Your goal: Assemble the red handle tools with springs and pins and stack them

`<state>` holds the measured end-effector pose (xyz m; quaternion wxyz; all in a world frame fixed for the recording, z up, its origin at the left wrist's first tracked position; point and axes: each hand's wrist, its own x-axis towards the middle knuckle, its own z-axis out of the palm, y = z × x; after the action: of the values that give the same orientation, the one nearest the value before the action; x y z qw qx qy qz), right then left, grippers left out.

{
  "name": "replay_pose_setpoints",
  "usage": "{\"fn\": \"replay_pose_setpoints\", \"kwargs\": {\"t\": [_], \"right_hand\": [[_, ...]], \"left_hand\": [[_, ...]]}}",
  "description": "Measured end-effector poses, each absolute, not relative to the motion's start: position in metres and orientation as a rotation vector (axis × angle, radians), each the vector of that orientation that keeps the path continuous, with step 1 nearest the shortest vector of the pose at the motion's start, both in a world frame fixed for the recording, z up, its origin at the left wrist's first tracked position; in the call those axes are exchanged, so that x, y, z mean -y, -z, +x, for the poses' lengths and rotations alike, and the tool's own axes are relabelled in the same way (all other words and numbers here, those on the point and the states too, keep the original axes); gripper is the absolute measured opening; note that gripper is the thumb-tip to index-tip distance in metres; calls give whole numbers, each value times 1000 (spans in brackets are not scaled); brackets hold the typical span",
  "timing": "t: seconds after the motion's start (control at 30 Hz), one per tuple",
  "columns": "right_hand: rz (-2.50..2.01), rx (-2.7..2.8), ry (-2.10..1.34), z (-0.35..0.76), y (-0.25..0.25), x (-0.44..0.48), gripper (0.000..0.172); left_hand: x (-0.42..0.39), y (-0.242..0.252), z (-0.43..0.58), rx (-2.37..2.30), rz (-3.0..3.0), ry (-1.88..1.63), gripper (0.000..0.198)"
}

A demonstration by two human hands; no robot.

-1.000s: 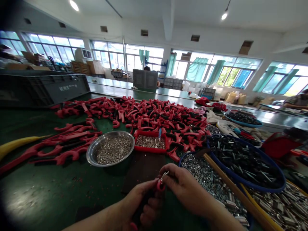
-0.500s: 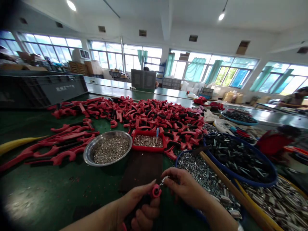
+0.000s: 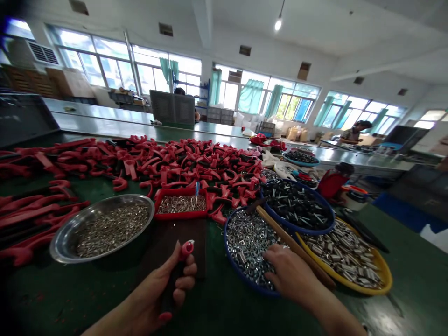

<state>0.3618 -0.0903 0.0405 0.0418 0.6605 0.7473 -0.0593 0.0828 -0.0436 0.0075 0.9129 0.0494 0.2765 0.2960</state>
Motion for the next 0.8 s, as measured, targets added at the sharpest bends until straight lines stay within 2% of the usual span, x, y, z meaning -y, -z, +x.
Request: {"fn": "replay_pose_setpoints", "kwargs": {"t": [0.1, 0.2, 0.37, 0.8], "right_hand": [[2038, -2306, 149, 355, -37, 83, 19], [2129, -2279, 37, 355, -34, 74, 21], [2186, -2297, -8, 367, -31, 63, 20], [1993, -2371, 22, 351, -32, 49, 26]], "left_hand": [[46, -11, 81, -553, 79, -602, 37], [48, -9, 79, -542, 112, -584, 27], [49, -5, 79, -597, 253, -542, 27], [51, -8, 85, -868, 838, -367, 57]]}}
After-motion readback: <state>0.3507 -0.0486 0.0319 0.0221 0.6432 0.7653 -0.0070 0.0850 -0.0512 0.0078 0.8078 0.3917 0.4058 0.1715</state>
